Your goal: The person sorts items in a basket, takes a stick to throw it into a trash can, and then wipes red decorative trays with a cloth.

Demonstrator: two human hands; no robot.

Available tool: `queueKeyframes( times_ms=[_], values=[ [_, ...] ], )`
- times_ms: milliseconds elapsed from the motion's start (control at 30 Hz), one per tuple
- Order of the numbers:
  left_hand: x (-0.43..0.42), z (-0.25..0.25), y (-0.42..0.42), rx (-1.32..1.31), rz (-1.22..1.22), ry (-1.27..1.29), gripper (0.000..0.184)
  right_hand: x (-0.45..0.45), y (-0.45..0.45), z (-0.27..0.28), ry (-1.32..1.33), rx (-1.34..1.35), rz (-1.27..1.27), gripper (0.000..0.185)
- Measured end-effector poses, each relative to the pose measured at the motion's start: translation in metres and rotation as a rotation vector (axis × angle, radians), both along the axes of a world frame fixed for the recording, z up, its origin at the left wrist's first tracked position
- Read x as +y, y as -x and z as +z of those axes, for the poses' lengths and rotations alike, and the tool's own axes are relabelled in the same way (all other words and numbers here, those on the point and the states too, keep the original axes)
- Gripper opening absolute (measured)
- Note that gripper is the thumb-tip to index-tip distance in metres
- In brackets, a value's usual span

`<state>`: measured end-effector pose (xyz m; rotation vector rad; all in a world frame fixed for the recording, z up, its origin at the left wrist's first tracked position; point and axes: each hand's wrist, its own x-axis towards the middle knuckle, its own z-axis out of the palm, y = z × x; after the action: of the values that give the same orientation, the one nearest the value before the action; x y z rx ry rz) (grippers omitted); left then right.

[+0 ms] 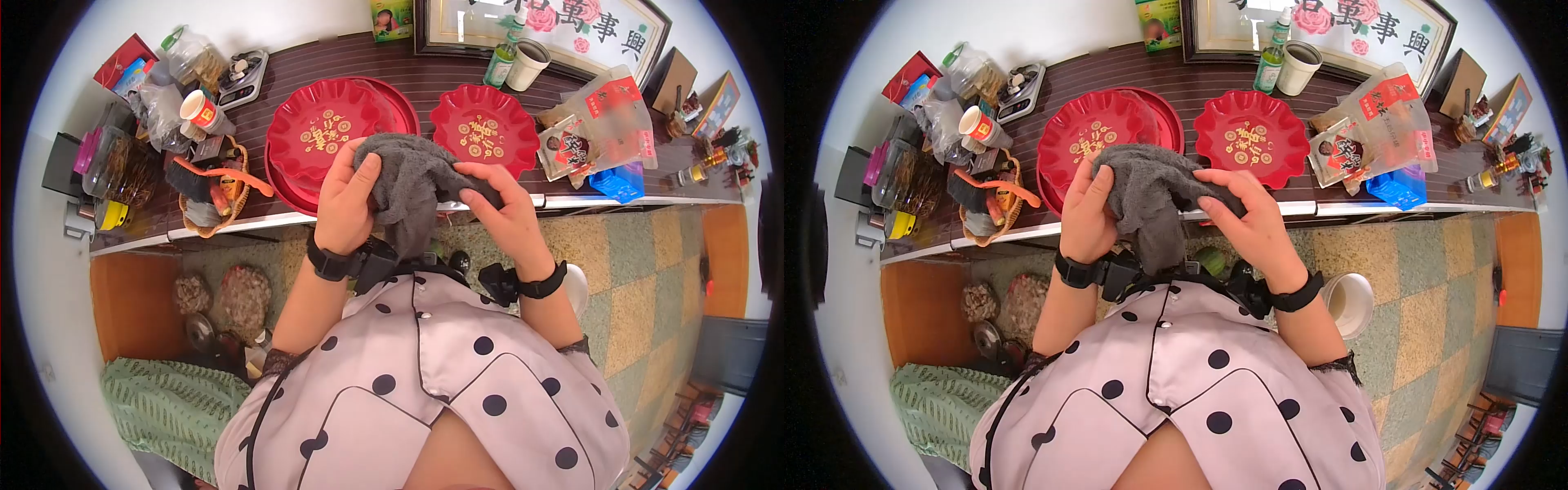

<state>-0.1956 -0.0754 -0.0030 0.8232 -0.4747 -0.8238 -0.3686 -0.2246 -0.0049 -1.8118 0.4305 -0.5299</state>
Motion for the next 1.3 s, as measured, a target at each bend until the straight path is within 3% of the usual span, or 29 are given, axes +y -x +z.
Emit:
queueKeyframes(
  times_ms=[33,133,300,367,500,600,733,800,900,933,1000,1067,1100,1167,1200,1233,1300],
  values=[
    [-0.001,0.000,0.001,0.012,-0.009,0.012,0.025,-0.001,-0.001,-0.002,0.275,0.012,-0.038,0.045],
    [-0.002,0.002,0.008,0.030,-0.013,0.035,0.029,0.005,-0.005,-0.002,0.471,-0.073,-0.121,0.056],
    [-0.005,0.004,0.013,-0.012,-0.052,0.090,0.038,0.024,-0.014,-0.012,0.248,-0.141,-0.027,0.071],
    [-0.005,0.001,0.010,-0.150,-0.063,0.074,0.042,0.026,-0.016,-0.012,0.059,0.018,-0.019,0.066],
    [-0.003,-0.001,0.000,-0.070,-0.055,0.059,0.041,0.005,-0.010,-0.016,0.110,-0.009,0.001,0.052],
    [-0.003,-0.004,-0.003,-0.037,-0.020,0.047,0.041,-0.008,-0.003,-0.006,0.098,-0.014,-0.014,0.024],
    [-0.004,-0.008,-0.004,-0.060,0.013,-0.042,0.041,-0.009,-0.005,-0.006,0.089,-0.195,-0.021,0.024],
    [-0.004,-0.013,-0.007,-0.101,0.004,-0.102,0.044,-0.002,-0.006,0.003,-0.326,-0.204,-0.006,0.024],
    [-0.006,-0.014,-0.007,-0.297,0.112,-0.289,0.049,-0.002,-0.005,0.004,-0.369,-0.228,-0.068,0.021],
    [-0.005,-0.011,-0.005,-0.443,0.184,-0.303,0.054,-0.001,-0.005,0.007,-0.368,-0.229,-0.070,0.021],
    [-0.004,-0.004,0.000,-0.585,0.255,-0.318,0.060,0.001,-0.004,0.016,0.005,-0.147,-0.068,0.018],
    [-0.004,0.002,0.005,-0.744,-0.014,-0.244,0.061,0.005,-0.006,0.018,0.056,-0.167,-0.005,0.018],
    [-0.006,0.001,0.008,-0.742,-0.008,-0.246,0.061,0.006,-0.007,0.019,0.108,-0.191,0.055,0.019],
    [-0.011,-0.002,0.012,-0.542,-0.100,-0.300,0.054,0.008,-0.006,0.024,0.042,-0.180,0.064,0.021],
    [-0.011,-0.015,0.002,-0.665,-0.100,-0.383,0.039,0.006,-0.005,0.026,-0.071,-0.210,0.039,0.021],
    [-0.009,-0.016,-0.003,-0.666,-0.102,-0.381,0.039,0.003,-0.002,0.027,-0.184,-0.239,0.012,0.021],
    [-0.005,-0.017,-0.012,-0.282,-0.111,-0.260,0.023,-0.003,0.002,0.026,-0.285,-0.288,-0.006,0.021]
  ],
)
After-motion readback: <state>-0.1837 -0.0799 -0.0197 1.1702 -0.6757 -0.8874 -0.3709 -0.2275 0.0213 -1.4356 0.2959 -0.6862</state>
